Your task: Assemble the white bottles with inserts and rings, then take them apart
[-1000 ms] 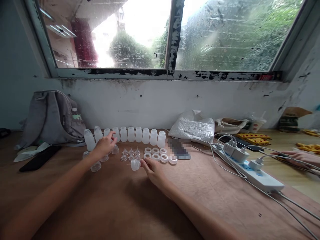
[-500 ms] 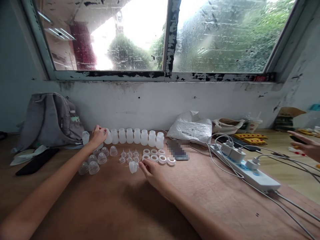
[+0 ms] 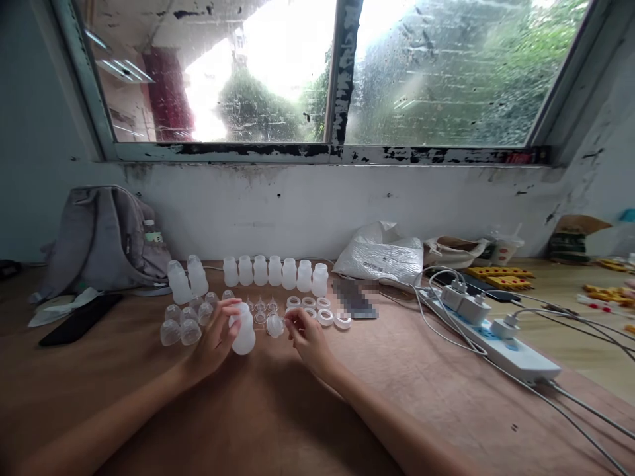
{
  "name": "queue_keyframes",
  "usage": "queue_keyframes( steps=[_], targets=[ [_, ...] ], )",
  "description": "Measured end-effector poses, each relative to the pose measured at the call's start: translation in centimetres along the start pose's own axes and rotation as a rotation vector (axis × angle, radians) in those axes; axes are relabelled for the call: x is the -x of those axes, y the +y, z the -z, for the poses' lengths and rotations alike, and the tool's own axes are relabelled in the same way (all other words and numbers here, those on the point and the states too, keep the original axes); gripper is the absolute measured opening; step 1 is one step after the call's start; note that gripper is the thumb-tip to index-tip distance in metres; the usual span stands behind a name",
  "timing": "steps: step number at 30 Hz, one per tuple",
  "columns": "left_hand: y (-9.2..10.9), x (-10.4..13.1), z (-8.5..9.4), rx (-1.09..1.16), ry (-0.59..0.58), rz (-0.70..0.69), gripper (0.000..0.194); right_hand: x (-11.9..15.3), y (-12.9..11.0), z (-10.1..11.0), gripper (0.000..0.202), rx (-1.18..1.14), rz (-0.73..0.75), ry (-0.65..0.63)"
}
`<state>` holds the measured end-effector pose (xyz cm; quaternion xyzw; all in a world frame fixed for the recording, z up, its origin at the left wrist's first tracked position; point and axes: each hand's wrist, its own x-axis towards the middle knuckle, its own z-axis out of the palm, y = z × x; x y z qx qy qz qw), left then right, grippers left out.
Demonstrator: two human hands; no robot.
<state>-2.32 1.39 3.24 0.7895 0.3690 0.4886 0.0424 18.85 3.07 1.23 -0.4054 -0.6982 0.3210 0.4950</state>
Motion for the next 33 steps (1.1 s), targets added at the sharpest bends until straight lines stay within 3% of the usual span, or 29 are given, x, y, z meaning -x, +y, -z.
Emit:
queue_keyframes(
  steps=[2,7,10,13,19,33],
  targets=[
    [-0.3,0.8,-0.6,0.077,-0.041,0.03,0.015,-0.1,0.1,0.0,0.018,-0.05,-0.002,0.016],
    [-0.8,1.9,-1.6,0.276,-0.01,0.167,0.041,-0.1,0.2,0.0,0.017,-0.089,0.031,0.026],
    [-1.1,2.3,-1.9,0.313,-0.067,0.227,0.057,-0.1,0.2,0.0,0.015,-0.094,0.046,0.018],
    [-1.3,2.3,-1.9,0.238,-0.131,0.292,0.053,0.0,0.1,0.0,0.013,-0.094,0.065,0.016],
    [-1.3,2.4,-1.4,-0.058,-0.074,0.146,0.052,0.3,-0.5,-0.1,0.01,-0.037,0.133,0.003],
    [-1.1,2.5,-1.2,-0.064,-0.094,0.054,0.042,0.2,-0.2,0.0,0.011,0.137,0.13,-0.028]
  ],
)
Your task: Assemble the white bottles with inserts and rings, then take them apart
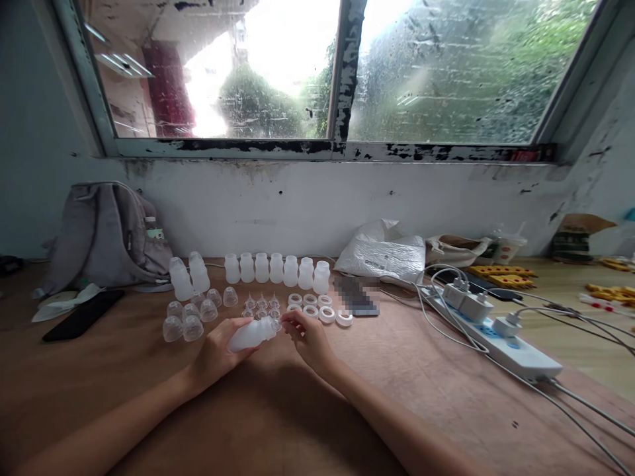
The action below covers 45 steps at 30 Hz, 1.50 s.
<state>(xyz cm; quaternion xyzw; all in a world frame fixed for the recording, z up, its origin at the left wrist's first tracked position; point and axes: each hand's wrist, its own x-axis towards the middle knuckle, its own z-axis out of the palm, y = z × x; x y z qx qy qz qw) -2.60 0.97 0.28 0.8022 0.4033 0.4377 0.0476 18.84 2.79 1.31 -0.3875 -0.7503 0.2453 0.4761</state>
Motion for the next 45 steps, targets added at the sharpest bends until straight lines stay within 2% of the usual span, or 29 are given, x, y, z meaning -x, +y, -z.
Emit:
queue_keyframes(
  steps=[10,17,21,23,26,28,31,33,37,39,42,45],
  targets=[
    [0.0,0.0,0.0,0.004,0.008,-0.02,0.043,0.0,-0.6,0.1,0.017,0.057,-0.009,-0.015],
    [0.2,0.2,-0.1,-0.011,-0.036,-0.054,0.042,0.1,-0.6,0.1,0.04,0.171,-0.017,-0.07],
    [0.6,0.1,0.2,0.096,-0.081,0.052,0.048,-0.1,-1.2,0.6,0.032,0.133,-0.006,-0.126],
    [1.1,-0.1,0.4,0.211,-0.154,0.127,0.05,-0.1,-1.5,0.8,0.031,0.085,-0.02,-0.145],
    [1.8,-0.4,0.5,0.515,-0.329,0.316,0.046,-0.1,-1.9,1.0,0.036,-0.06,-0.094,-0.153],
    [2.2,-0.4,0.4,0.777,-0.428,0.465,0.04,0.0,-2.3,1.1,0.03,-0.222,-0.138,-0.18],
    [2.6,-0.2,0.1,1.069,-0.513,0.612,0.039,0.0,-3.0,1.2,0.029,-0.412,-0.165,-0.323],
    [2.8,0.0,-0.2,1.112,-0.508,0.635,0.04,0.1,-3.2,1.1,0.033,-0.425,-0.188,-0.372],
    [3.4,0.0,-0.4,0.968,-0.322,0.567,0.038,0.2,-2.9,0.6,0.032,-0.336,-0.196,-0.212],
    [3.7,-0.1,-0.4,0.971,-0.272,0.573,0.035,0.2,-2.9,0.6,0.033,-0.378,-0.196,-0.223],
    [4.0,-0.1,-0.2,1.163,-0.378,0.688,0.037,0.3,-3.4,0.7,0.038,-0.547,-0.237,-0.352],
    [4.0,-0.2,-0.1,1.325,-0.477,0.783,0.04,0.4,-4.0,0.6,0.045,-0.669,-0.29,-0.379]
  ],
)
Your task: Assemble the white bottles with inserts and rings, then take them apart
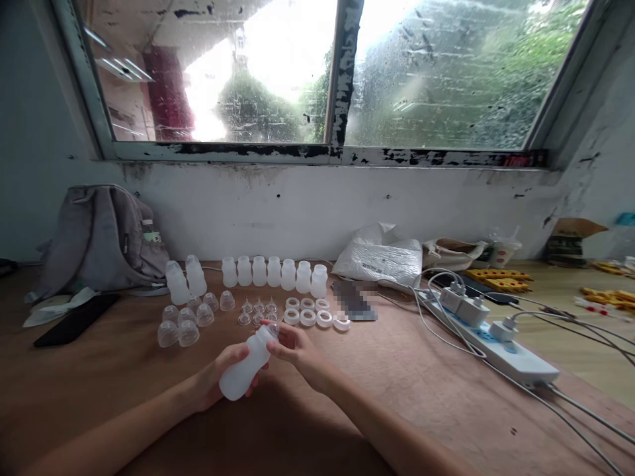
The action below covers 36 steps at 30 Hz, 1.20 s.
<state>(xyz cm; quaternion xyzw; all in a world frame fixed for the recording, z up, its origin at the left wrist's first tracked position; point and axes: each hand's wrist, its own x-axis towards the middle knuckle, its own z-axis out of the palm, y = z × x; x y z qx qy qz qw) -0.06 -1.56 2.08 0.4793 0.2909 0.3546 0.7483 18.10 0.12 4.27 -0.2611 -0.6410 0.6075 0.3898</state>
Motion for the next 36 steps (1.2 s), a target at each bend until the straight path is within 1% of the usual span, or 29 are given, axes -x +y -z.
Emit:
queue_keyframes(
  steps=[3,5,8,11,14,16,19,21,22,24,25,27,29,30,31,33,34,36],
  targets=[
    [0.1,-0.1,0.0,0.031,-0.029,0.029,0.041,0.0,0.2,-0.5,0.037,-0.071,0.009,0.027],
    [0.2,-0.1,-0.1,-0.065,-0.01,-0.011,0.041,0.0,0.6,-0.7,0.034,-0.098,0.027,0.074],
    [0.3,0.0,-0.3,-0.319,0.105,-0.157,0.036,0.1,1.0,-1.1,0.034,-0.126,0.067,0.157],
    [0.3,0.1,-0.5,-0.52,0.195,-0.302,0.034,0.2,1.0,-1.2,0.035,-0.127,0.078,0.189],
    [0.2,0.0,-1.0,-0.622,0.263,-0.356,0.037,0.1,0.9,-1.1,0.035,-0.142,0.079,0.22],
    [0.1,-0.3,-1.6,-0.65,0.312,-0.397,0.039,0.0,1.0,-1.0,0.034,-0.192,0.072,0.238],
    [0.3,-1.4,-2.6,-0.726,0.36,-0.463,0.042,-0.2,1.4,-0.9,0.035,-0.29,0.025,0.2],
    [0.8,-2.3,-2.9,-0.876,0.348,-0.48,0.042,-0.3,1.8,-0.8,0.035,-0.324,0.003,0.193],
    [1.1,-2.9,-2.7,-0.97,0.329,-0.49,0.041,-0.4,2.0,-0.7,0.035,-0.326,-0.002,0.21],
    [2.3,-3.9,-1.7,-1.159,0.289,-0.531,0.038,-0.5,2.3,-0.2,0.034,-0.305,-0.018,0.272],
    [3.0,-4.3,-0.7,-1.243,0.304,-0.555,0.036,-0.6,2.4,0.2,0.033,-0.287,-0.035,0.299],
    [4.5,-5.0,1.9,-1.462,0.406,-0.563,0.032,-0.7,2.5,0.8,0.031,-0.244,-0.08,0.332],
    [5.9,-5.5,5.2,-1.705,0.541,-0.489,0.032,-0.8,2.3,1.2,0.03,-0.191,-0.123,0.338],
    [6.5,-5.6,6.8,-1.805,0.586,-0.426,0.036,-0.8,2.2,1.3,0.03,-0.164,-0.14,0.332],
    [6.9,-5.7,8.2,-1.884,0.603,-0.353,0.039,-0.7,2.0,1.3,0.03,-0.138,-0.156,0.323],
    [7.2,-5.7,10.5,-1.997,0.519,-0.27,0.038,-0.6,1.5,1.2,0.031,-0.097,-0.179,0.296],
    [7.2,-5.7,11.2,-2.033,0.501,-0.272,0.036,-0.6,1.3,1.1,0.032,-0.081,-0.188,0.282],
    [7.1,-5.5,11.7,-2.048,0.485,-0.329,0.031,-0.5,0.9,0.9,0.034,-0.045,-0.206,0.268]
  ],
)
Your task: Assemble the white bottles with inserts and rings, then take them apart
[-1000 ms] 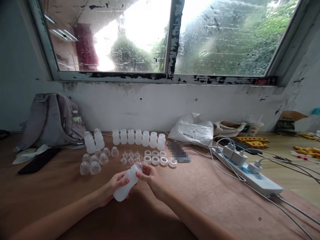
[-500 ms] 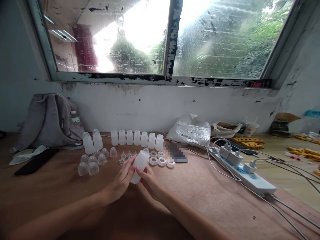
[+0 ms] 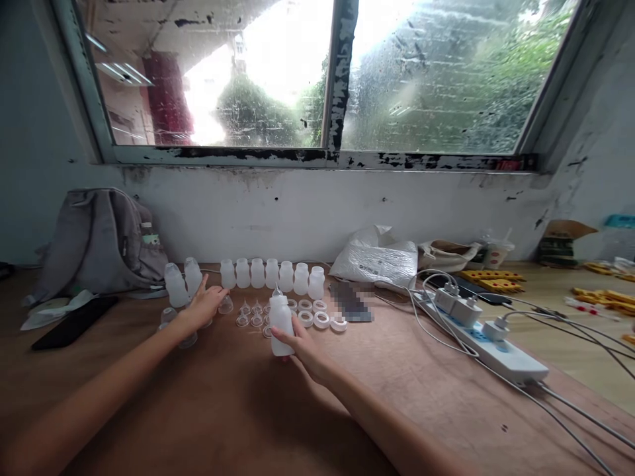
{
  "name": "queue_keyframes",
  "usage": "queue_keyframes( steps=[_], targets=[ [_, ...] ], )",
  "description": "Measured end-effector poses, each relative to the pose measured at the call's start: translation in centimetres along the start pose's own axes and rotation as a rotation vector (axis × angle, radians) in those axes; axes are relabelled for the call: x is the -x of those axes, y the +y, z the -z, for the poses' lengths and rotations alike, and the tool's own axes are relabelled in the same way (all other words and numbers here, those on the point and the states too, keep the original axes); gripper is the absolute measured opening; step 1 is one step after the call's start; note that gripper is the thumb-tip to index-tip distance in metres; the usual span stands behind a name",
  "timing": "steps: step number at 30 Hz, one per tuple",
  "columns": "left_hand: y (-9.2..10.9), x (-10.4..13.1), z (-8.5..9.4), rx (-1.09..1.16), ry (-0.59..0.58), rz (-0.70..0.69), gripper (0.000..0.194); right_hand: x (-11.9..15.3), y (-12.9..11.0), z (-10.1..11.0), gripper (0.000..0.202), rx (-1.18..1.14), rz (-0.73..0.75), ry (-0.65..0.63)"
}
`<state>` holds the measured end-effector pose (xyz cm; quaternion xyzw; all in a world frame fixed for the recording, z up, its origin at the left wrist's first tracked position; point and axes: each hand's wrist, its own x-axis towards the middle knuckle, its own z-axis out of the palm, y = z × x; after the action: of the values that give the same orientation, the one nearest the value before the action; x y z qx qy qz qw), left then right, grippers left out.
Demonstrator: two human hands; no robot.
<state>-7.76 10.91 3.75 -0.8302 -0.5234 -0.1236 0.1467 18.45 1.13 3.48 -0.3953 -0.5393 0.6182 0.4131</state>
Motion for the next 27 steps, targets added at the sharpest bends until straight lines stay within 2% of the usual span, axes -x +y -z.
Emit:
queue_keyframes(
  steps=[3,6,10,12,15,18,22,27],
  targets=[
    [0.6,0.8,0.7,0.166,0.127,0.012,0.026,0.1,-0.3,0.0,0.039,0.089,-0.001,0.031],
    [2.1,2.1,1.9,0.582,0.206,0.125,0.028,-0.1,-0.3,0.3,0.038,0.23,0.084,0.08],
    [4.8,4.7,1.8,1.293,0.135,0.332,0.037,-0.2,-0.2,0.6,0.036,0.332,0.208,0.113],
    [6.1,6.0,1.1,1.491,0.117,0.424,0.04,-0.2,-0.3,0.8,0.035,0.313,0.266,0.124],
    [7.1,7.1,0.2,1.588,0.118,0.473,0.039,-0.3,-0.4,1.1,0.026,0.369,0.333,0.159],
    [7.2,7.3,-0.1,1.59,0.134,0.439,0.035,-0.5,-0.5,1.5,0.023,0.42,0.37,0.186],
    [6.9,7.2,-0.1,1.572,0.158,0.404,0.033,-0.8,-0.5,1.9,0.021,0.429,0.362,0.182],
    [7.1,7.4,-0.1,1.558,0.11,0.387,0.036,-0.6,-0.5,1.8,0.017,0.416,0.342,0.127]
  ],
)
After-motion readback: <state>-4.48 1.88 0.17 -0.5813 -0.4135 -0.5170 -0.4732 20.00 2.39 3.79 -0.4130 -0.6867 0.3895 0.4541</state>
